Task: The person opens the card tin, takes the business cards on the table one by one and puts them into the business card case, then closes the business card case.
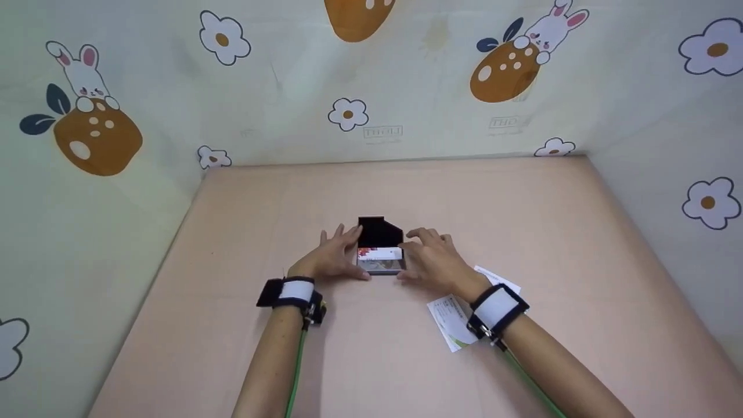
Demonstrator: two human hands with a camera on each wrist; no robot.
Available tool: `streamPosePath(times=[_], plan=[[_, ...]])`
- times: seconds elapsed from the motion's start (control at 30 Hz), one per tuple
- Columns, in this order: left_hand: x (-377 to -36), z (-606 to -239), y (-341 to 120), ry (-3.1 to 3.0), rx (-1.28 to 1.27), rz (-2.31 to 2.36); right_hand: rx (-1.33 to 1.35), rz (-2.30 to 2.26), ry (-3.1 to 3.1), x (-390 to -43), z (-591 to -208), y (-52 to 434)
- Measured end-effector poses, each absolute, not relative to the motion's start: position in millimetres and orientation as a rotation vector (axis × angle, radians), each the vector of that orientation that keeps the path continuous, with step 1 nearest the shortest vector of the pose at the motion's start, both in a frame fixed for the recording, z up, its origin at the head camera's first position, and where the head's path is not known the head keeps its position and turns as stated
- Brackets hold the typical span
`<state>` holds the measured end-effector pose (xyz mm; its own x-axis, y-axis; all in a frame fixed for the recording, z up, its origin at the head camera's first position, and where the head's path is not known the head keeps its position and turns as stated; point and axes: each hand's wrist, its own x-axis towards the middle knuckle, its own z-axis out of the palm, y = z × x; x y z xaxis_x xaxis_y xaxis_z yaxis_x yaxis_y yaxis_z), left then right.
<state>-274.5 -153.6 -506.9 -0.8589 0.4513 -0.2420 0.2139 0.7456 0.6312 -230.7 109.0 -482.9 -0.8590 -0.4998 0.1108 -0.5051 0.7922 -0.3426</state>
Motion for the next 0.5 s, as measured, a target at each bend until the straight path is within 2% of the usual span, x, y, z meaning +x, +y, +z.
streamPosePath(times=[0.5], plan=[[-275.2, -505.5, -154.4, 2.559, 0.532, 0.841, 0.691, 0.497, -2.995, -204.4, -480.2, 168.8]])
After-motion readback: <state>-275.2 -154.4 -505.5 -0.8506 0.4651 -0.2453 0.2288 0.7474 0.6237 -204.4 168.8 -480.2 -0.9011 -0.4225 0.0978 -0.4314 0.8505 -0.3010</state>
